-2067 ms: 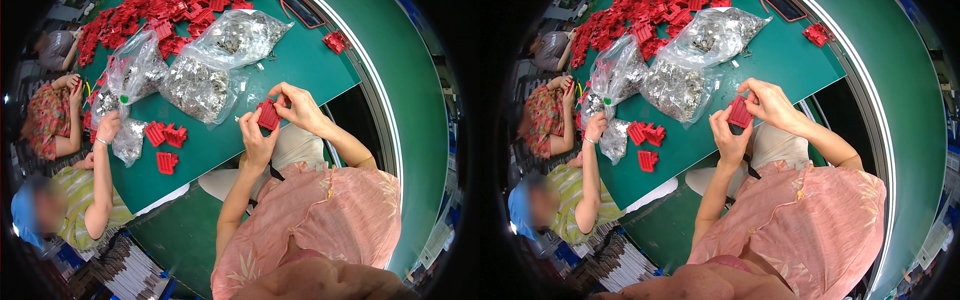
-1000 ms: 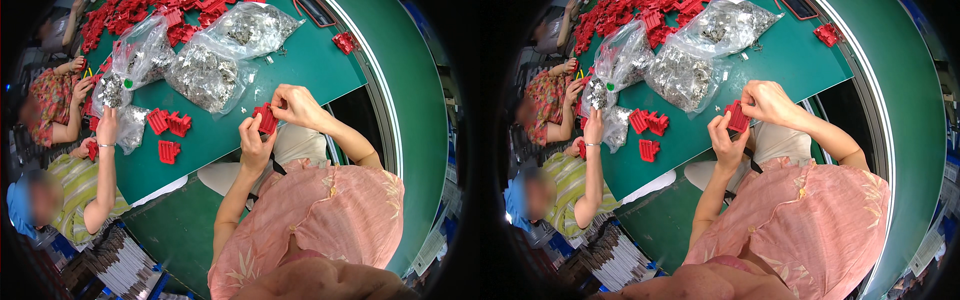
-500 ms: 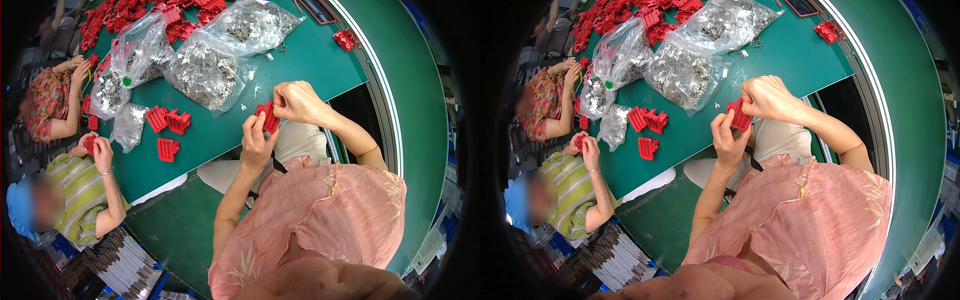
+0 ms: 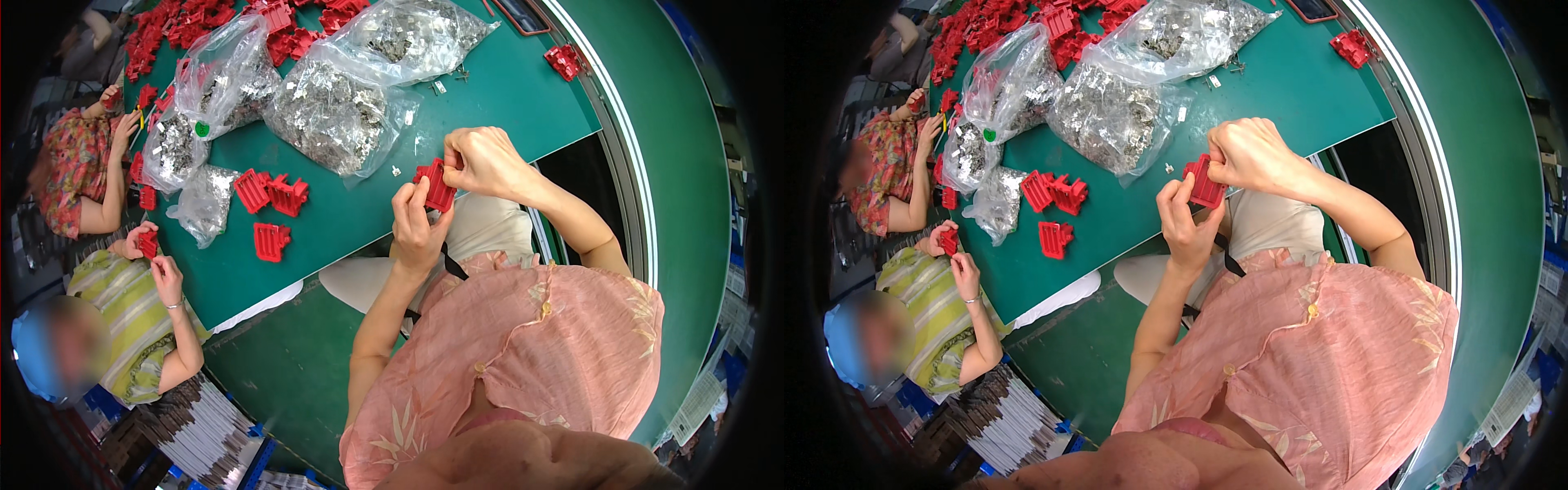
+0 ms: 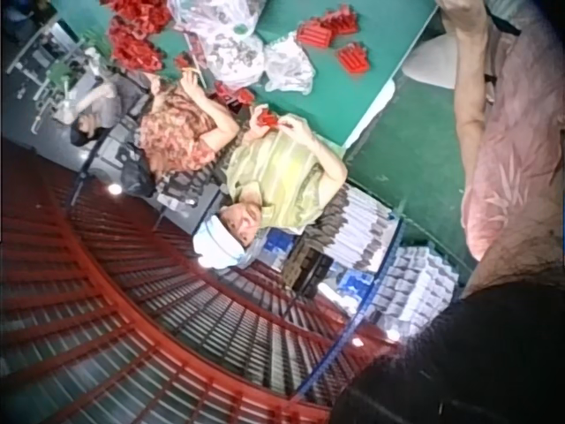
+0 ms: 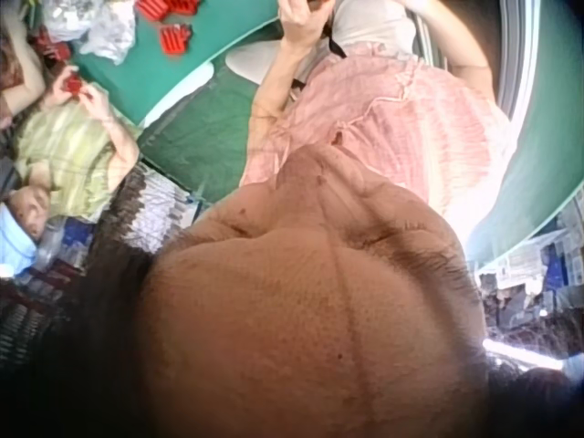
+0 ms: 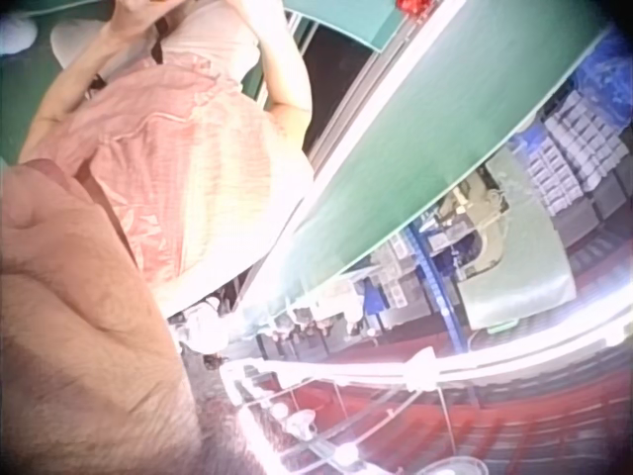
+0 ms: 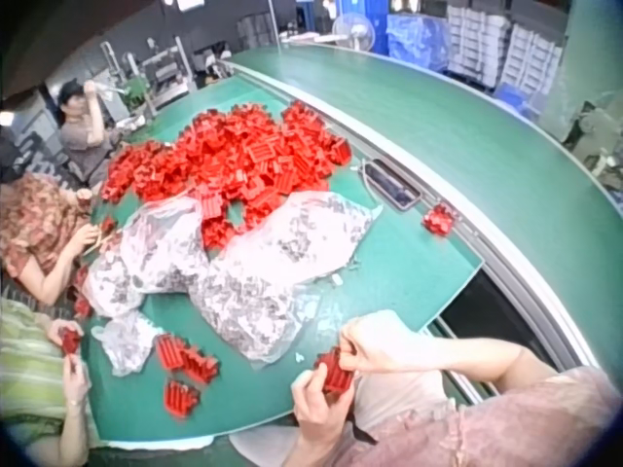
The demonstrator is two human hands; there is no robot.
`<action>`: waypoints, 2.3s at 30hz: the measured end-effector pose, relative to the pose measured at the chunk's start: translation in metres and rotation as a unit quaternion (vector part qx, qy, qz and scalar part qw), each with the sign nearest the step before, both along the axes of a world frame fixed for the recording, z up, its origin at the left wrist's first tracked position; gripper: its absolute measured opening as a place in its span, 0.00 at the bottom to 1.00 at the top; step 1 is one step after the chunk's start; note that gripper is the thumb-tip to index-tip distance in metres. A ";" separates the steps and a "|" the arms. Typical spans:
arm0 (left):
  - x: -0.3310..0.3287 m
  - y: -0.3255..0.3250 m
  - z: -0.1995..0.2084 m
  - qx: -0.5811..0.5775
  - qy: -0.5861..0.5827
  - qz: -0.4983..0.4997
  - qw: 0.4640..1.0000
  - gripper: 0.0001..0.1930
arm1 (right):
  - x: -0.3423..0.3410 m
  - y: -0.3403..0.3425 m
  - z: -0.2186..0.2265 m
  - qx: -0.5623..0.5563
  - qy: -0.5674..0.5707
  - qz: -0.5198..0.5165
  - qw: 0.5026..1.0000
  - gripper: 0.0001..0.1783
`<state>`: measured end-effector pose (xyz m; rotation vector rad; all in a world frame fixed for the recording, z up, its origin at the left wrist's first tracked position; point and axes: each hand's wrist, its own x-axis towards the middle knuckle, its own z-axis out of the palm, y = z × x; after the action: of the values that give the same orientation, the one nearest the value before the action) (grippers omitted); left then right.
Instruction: The person takes metal pieces from a plastic bag and inserts them into plastic parts by hand.
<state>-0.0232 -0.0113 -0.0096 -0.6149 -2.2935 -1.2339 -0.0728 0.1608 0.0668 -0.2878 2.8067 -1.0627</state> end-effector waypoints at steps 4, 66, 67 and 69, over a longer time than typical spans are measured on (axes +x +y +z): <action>0.001 -0.003 -0.001 -0.010 0.003 -0.009 1.000 0.34 | 0.000 -0.002 0.000 0.020 0.019 0.007 1.000 0.07; -0.007 -0.004 -0.007 0.025 -0.036 0.014 0.999 0.32 | 0.002 0.095 -0.059 -0.138 0.090 -0.322 0.932 0.07; -0.006 -0.003 -0.007 0.029 -0.040 0.016 0.999 0.32 | 0.002 0.094 -0.061 -0.167 0.108 -0.301 0.933 0.07; -0.006 -0.003 -0.007 0.032 -0.043 0.020 0.998 0.32 | 0.005 0.091 -0.064 -0.057 0.143 -0.269 0.951 0.06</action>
<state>-0.0293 -0.0144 -0.0164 -0.4991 -2.3144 -1.3323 -0.0681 0.2514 0.0027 0.3731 3.1811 -1.3835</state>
